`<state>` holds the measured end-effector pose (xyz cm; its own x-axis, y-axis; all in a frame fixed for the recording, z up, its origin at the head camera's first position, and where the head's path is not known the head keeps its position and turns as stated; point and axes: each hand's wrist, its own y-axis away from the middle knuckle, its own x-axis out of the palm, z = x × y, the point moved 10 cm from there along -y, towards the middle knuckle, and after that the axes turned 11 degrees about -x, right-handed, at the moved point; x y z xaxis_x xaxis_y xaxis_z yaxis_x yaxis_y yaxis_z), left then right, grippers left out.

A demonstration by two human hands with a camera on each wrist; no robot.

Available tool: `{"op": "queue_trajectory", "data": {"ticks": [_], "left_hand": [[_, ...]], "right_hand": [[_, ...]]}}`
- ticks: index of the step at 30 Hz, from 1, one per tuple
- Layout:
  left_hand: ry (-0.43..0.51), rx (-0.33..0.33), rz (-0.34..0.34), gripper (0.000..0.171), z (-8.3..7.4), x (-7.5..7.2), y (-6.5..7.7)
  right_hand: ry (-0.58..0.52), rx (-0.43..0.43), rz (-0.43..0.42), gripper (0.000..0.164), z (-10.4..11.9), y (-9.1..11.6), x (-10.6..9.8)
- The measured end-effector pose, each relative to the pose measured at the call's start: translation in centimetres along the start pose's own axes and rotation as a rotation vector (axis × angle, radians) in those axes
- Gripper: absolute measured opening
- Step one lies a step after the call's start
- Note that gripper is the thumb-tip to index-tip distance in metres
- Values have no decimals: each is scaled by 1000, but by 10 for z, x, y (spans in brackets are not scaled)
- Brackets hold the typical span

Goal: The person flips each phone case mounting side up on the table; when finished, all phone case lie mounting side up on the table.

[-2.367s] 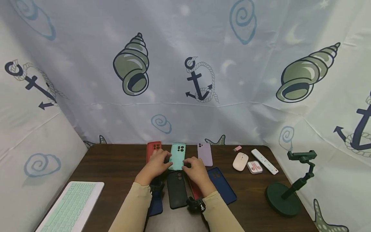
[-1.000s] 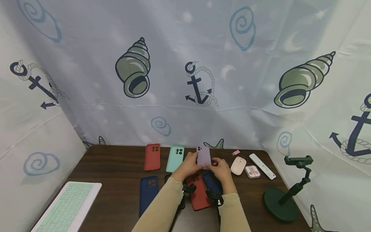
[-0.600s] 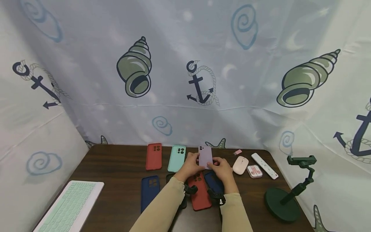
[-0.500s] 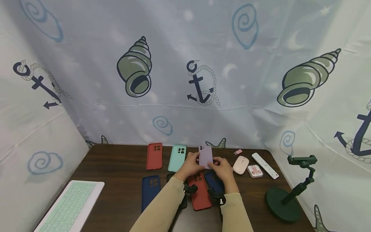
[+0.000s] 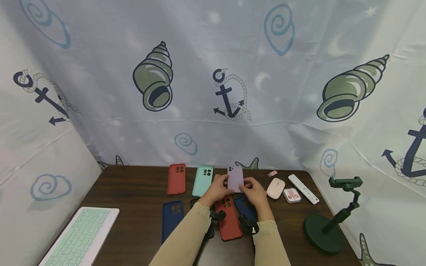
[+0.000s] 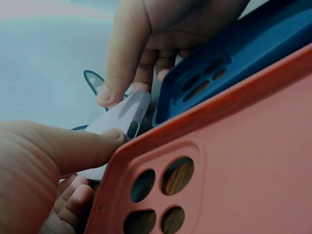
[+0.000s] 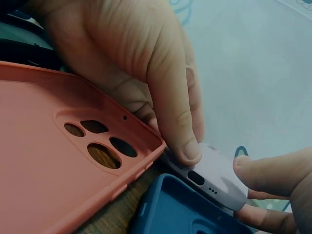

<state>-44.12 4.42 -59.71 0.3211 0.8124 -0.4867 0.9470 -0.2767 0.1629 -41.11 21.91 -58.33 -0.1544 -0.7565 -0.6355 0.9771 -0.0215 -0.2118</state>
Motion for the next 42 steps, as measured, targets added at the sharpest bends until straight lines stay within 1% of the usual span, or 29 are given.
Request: {"op": "queue_trajectory", "data": {"ticks": [4,11,14,17,19,21,26,28,31,34,36,39,42], "left_hand": [[34,-9,12,77,4,0,-3],[98,-13,45,76,7,2,-5],[147,-11,68,77,4,1,-3],[166,15,101,78,-2,1,-1],[172,36,122,79,-5,2,1],[182,43,137,80,-6,2,2],[200,34,152,81,-5,2,2],[203,43,163,82,-6,3,3],[175,71,168,84,-10,5,4],[146,92,158,84,-12,6,4],[134,95,150,84,-11,6,3],[142,98,154,84,-9,6,3],[148,103,168,86,-10,6,4]], "right_hand": [[-52,-18,-4,42,3,0,-1],[-206,-64,-6,44,11,-1,2],[-236,-72,-14,48,14,-2,1],[-242,-83,-19,53,16,-4,1],[-252,-108,-15,55,20,-4,1],[-269,-141,-4,53,25,-4,1],[-313,-212,26,44,34,-3,3],[-324,-223,32,41,35,-3,4],[-335,-232,34,36,38,-3,5],[-327,-237,42,33,40,-3,6],[-303,-236,48,32,40,-3,7],[-196,-237,58,30,38,-3,10],[-53,-210,94,29,30,-3,16]]}}
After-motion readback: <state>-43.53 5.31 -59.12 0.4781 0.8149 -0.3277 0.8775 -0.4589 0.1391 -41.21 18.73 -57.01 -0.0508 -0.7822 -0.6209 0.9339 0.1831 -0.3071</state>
